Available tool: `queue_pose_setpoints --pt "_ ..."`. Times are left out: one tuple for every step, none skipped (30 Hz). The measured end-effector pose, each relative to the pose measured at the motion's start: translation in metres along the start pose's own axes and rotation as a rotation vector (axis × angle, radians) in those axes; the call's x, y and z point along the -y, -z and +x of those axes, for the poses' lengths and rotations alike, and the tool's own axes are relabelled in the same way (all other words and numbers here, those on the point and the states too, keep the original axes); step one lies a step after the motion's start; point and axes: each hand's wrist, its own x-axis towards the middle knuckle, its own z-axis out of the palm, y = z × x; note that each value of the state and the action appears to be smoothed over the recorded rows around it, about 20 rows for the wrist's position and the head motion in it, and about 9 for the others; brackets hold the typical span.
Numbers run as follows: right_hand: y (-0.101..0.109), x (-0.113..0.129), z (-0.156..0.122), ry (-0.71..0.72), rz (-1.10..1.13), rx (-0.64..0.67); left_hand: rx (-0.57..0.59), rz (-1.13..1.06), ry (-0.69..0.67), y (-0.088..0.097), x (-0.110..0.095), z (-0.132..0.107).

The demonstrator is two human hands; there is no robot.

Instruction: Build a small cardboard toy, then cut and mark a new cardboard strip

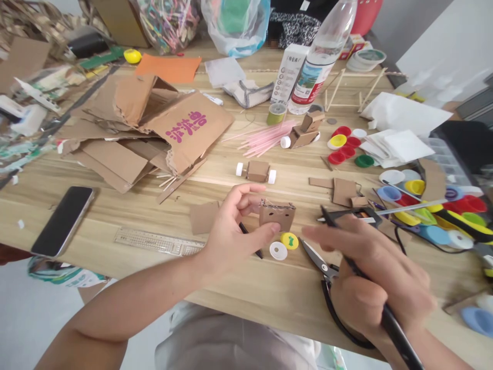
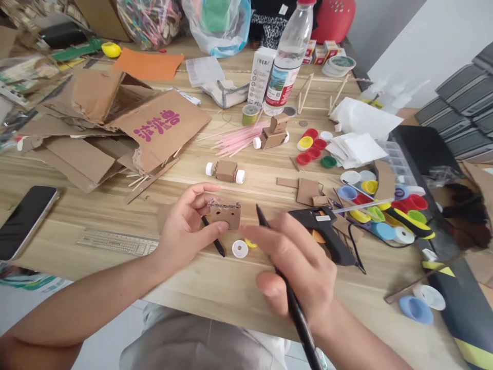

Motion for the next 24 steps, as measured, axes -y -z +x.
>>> queue_pose_setpoints --pt "0.001 0.001 -0.002 0.050 0.014 0.017 -0.008 0.005 -0.015 -0.001 0.000 0.000" --pt "0.000 0.003 -0.002 0.096 0.034 0.027 -0.015 0.012 -0.029 -0.002 -0.001 -0.001" --pt "-0.001 0.005 -0.002 0.119 0.057 0.027 -0.020 0.018 -0.040 -0.003 -0.002 -0.002" --pt "-0.002 0.006 -0.002 0.104 0.073 0.027 -0.022 0.024 -0.048 -0.004 -0.003 -0.003" --pt "-0.004 0.008 -0.001 0.080 0.092 0.024 -0.022 0.028 -0.053 -0.004 -0.003 -0.004" --pt "-0.005 0.009 0.000 0.055 0.111 0.018 -0.022 0.033 -0.056 -0.005 -0.004 -0.004" --pt "-0.005 0.010 0.002 0.034 0.124 0.020 -0.022 0.037 -0.057 -0.005 -0.004 -0.005" --pt "-0.005 0.011 0.004 0.021 0.132 0.033 -0.023 0.042 -0.057 -0.006 -0.004 -0.006" --pt "-0.004 0.012 0.007 0.019 0.139 0.058 -0.027 0.047 -0.058 -0.006 -0.004 -0.006" --pt "-0.002 0.013 0.009 0.016 0.135 0.089 -0.034 0.054 -0.059 -0.006 -0.004 -0.006" --pt "0.000 0.013 0.011 0.014 0.119 0.122 -0.041 0.061 -0.060 -0.006 -0.004 -0.007" --pt "0.003 0.013 0.013 0.013 0.101 0.156 -0.046 0.067 -0.062 -0.006 -0.003 -0.007" --pt "0.005 0.014 0.015 0.012 0.084 0.171 -0.049 0.070 -0.065 -0.006 -0.003 -0.007" --pt "0.006 0.014 0.016 0.015 0.072 0.175 -0.047 0.068 -0.068 -0.006 -0.003 -0.007" --pt "0.006 0.014 0.016 0.022 0.061 0.185 -0.042 0.063 -0.070 -0.006 -0.003 -0.007" --pt "0.006 0.014 0.016 0.029 0.053 0.185 -0.038 0.058 -0.069 -0.006 -0.003 -0.007" --pt "0.005 0.014 0.016 0.036 0.048 0.183 -0.035 0.055 -0.067 -0.006 -0.003 -0.007" --pt "0.004 0.014 0.015 0.035 0.044 0.184 -0.035 0.054 -0.067 -0.006 -0.003 -0.007" --pt "0.003 0.014 0.014 0.032 0.045 0.184 -0.037 0.056 -0.068 -0.006 -0.003 -0.007" --pt "0.003 0.014 0.013 0.025 0.050 0.175 -0.042 0.060 -0.071 -0.006 -0.004 -0.007" --pt "0.002 0.014 0.012 0.019 0.058 0.154 -0.045 0.062 -0.075 -0.006 -0.004 -0.007" --pt "0.002 0.014 0.011 0.015 0.067 0.140 -0.047 0.062 -0.078 -0.006 -0.004 -0.007" --pt "0.002 0.014 0.010 0.014 0.071 0.138 -0.047 0.059 -0.080 -0.006 -0.004 -0.007" --pt "0.003 0.013 0.010 0.012 0.066 0.140 -0.048 0.056 -0.079 -0.006 -0.004 -0.007"
